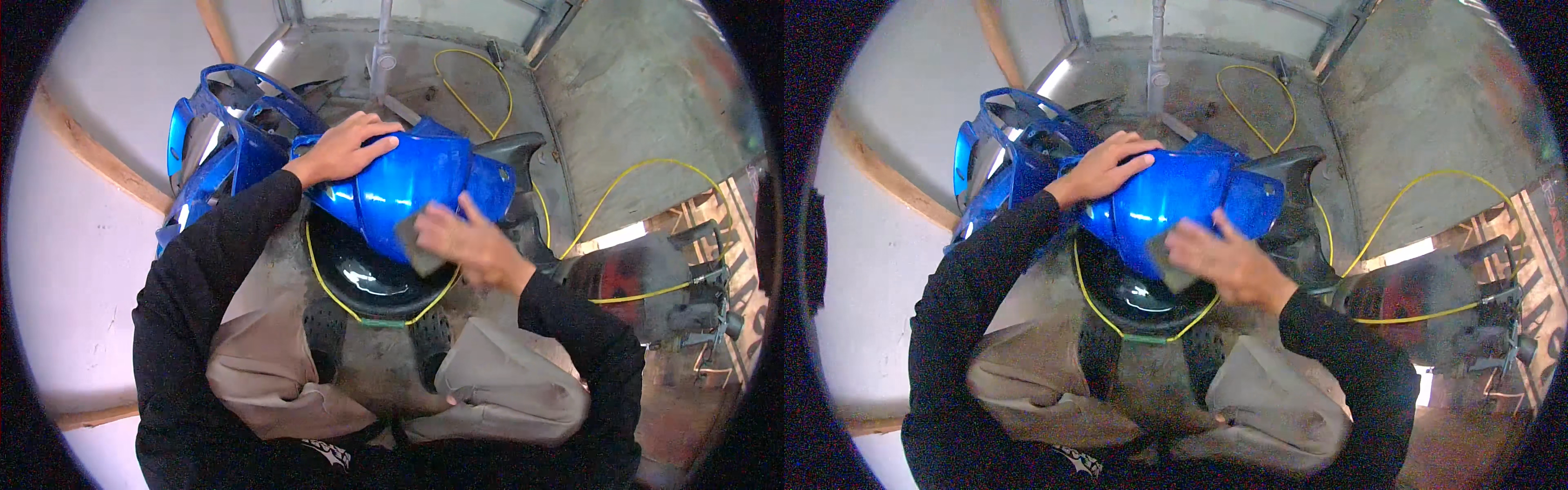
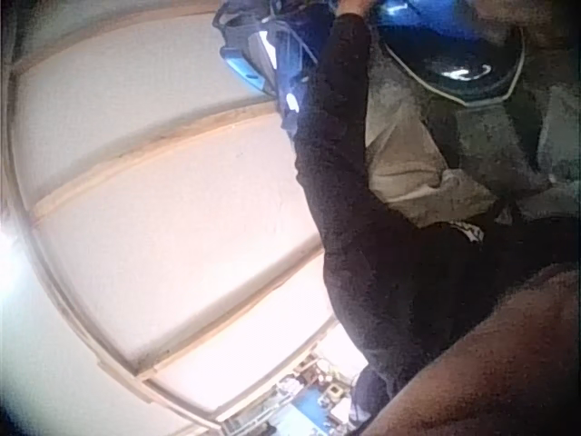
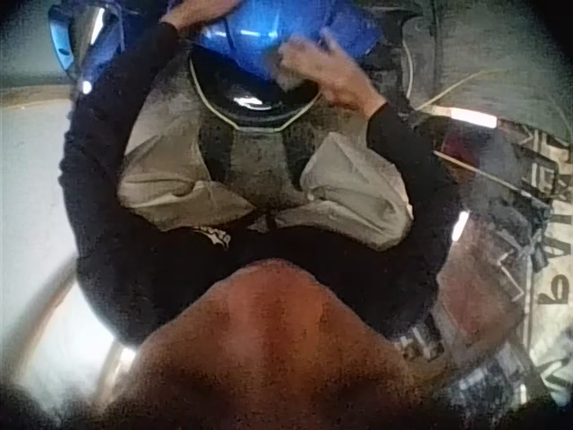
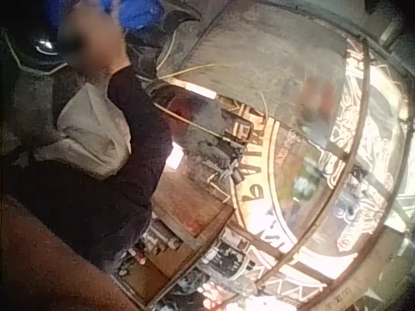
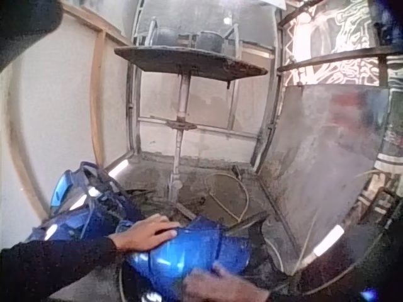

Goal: The person wet-sands a motorcycle fairing by rubbing its surface with sandpaper and dipping the sandpaper into a bucket of water.

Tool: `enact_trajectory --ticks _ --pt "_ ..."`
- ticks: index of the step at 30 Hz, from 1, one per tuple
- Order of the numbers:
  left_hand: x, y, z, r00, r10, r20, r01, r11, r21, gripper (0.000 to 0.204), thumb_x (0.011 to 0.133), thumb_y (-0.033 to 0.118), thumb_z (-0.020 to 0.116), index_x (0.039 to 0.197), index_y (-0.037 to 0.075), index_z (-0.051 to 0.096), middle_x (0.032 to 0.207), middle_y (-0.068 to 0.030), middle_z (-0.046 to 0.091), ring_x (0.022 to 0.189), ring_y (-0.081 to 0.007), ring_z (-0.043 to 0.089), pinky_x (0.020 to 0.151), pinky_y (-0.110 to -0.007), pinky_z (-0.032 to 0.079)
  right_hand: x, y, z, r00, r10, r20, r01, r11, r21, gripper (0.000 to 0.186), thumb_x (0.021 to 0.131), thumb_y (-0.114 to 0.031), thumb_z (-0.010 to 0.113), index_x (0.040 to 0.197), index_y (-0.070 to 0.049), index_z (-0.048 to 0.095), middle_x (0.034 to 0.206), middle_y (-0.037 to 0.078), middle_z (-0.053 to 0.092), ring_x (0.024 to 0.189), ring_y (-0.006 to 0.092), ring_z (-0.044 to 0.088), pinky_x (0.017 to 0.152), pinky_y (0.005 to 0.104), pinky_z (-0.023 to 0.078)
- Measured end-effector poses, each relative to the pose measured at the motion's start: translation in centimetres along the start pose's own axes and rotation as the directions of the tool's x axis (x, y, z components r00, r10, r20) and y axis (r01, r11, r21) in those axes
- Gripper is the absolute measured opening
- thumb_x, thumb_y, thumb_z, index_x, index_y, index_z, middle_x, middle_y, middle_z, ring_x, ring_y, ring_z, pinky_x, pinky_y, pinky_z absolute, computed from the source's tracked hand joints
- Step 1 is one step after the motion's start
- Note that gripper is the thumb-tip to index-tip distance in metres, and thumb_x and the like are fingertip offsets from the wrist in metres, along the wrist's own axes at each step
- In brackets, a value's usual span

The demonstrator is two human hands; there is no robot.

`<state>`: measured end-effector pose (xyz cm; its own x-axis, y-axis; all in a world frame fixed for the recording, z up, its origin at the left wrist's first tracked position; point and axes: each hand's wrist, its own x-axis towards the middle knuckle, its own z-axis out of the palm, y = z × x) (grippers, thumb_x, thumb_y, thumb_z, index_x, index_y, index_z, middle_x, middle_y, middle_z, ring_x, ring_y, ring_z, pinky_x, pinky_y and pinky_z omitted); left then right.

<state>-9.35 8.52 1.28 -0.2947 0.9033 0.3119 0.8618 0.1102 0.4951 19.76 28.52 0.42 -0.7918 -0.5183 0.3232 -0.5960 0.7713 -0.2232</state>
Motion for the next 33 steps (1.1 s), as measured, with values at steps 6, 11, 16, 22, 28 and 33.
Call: enact_trajectory --ticks 6,11,16,22,28,33 --pt "0.5 0.1 -0.1 0.999 -0.008 0.033 0.009 0.999 -0.038 0.049 0.112 0.041 0.056 0.145 0.006 0.067 0.123 -0.0166 0.066 0.122 -0.0330 0.060 0.110 -0.042 0.046 -0.2 -1.5 1.2 0.983 0.119 -0.143 -0.098 0.984 0.148 0.068 0.091 0.000 0.053 0.159 -0.008 0.053 0.168 0.017 0.048 0.161 0.0373 0.038 0.131 0.0652 0.017" --pt "0.3 -0.4 0.4 0.998 0.034 -0.047 -0.034 0.999 0.007 0.049 0.111 0.045 0.056 0.143 0.010 0.069 0.121 -0.0153 0.069 0.120 -0.0331 0.061 0.107 -0.042 0.049 -0.2 0.7 -0.8 0.991 0.124 -0.053 -0.129 0.987 -0.092 0.074 0.089 -0.005 0.056 0.162 -0.010 0.047 0.171 0.014 0.046 0.160 0.0370 0.039 0.129 0.0672 0.018" --pt "0.5 -0.5 0.2 0.999 0.034 -0.020 -0.034 0.999 0.001 0.049 0.111 0.045 0.056 0.143 0.010 0.068 0.120 -0.0140 0.068 0.120 -0.0328 0.061 0.106 -0.042 0.049 -0.4 -0.1 1.6 0.967 0.164 -0.195 -0.163 0.986 0.021 0.072 0.090 -0.001 0.052 0.161 -0.011 0.048 0.170 0.016 0.046 0.159 0.0386 0.041 0.128 0.0694 0.021" --pt "0.2 0.5 0.2 1.000 0.000 -0.010 0.000 1.000 -0.007 0.049 0.111 0.040 0.058 0.145 0.006 0.067 0.122 -0.0160 0.066 0.122 -0.0328 0.060 0.109 -0.042 0.046 0.6 0.7 -0.3 0.991 0.121 -0.062 -0.126 0.990 -0.068 0.075 0.086 -0.002 0.053 0.160 -0.016 0.051 0.171 0.009 0.046 0.161 0.0329 0.038 0.130 0.0687 0.014" --pt "-0.3 0.7 0.0 1.000 -0.010 0.021 0.010 1.000 -0.008 0.050 0.111 0.041 0.058 0.146 0.006 0.066 0.121 -0.0164 0.065 0.121 -0.0339 0.059 0.109 -0.042 0.046 2.0 -0.9 0.7 0.999 0.003 -0.037 -0.001 0.997 0.078 0.076 0.084 -0.001 0.055 0.159 -0.010 0.051 0.168 0.016 0.048 0.160 0.0396 0.038 0.129 0.0642 0.025" --pt "-0.2 1.3 0.2 1.000 0.013 -0.015 -0.013 1.000 0.003 0.049 0.111 0.041 0.057 0.145 0.007 0.066 0.123 -0.0169 0.065 0.122 -0.0346 0.059 0.110 -0.043 0.046 1.8 2.3 -1.1 0.972 0.171 -0.161 -0.163 0.985 0.062 0.065 0.093 0.009 0.048 0.153 -0.011 0.059 0.164 0.014 0.055 0.158 0.0360 0.043 0.131 0.0583 0.026"
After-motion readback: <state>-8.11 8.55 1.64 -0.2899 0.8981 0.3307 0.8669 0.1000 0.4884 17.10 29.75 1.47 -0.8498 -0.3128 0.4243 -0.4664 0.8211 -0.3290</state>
